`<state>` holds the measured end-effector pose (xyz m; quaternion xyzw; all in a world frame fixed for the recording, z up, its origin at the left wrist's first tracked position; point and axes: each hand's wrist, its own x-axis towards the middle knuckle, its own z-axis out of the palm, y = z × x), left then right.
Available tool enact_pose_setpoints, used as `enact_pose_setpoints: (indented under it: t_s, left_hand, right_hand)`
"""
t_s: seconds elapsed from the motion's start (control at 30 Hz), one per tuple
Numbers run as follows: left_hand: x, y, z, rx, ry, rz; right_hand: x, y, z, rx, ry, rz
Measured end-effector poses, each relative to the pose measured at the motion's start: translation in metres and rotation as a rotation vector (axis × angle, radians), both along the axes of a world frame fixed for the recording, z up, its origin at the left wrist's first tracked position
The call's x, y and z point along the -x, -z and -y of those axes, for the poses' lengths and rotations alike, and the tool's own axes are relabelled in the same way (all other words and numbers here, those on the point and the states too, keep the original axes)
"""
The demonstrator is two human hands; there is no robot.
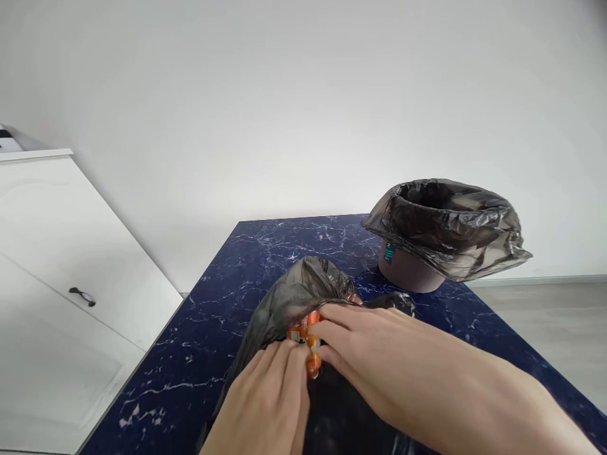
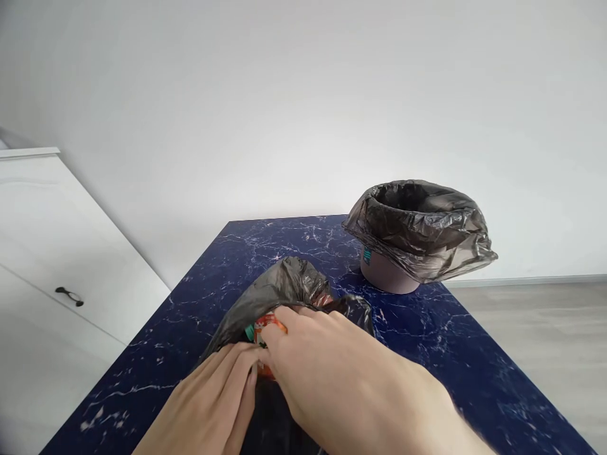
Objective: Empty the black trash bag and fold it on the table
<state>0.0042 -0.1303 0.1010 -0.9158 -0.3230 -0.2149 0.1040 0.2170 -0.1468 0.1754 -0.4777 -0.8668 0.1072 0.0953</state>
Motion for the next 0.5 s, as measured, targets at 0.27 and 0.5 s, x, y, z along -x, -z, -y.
enact_pose_setpoints:
  t_s: [0.27,0.5]
  left_hand:
    - [0.024,0.028,-0.044,0.134,-0.449,-0.073]
    - [0.004,0.047,-0.037,0.194,-0.374,0.039]
  right_hand:
    - [-0.014,-0.016,-0.025,0.062,-0.061,-0.461]
    - [-0.044,0.029,-0.101,-0.145,0.302,-0.698]
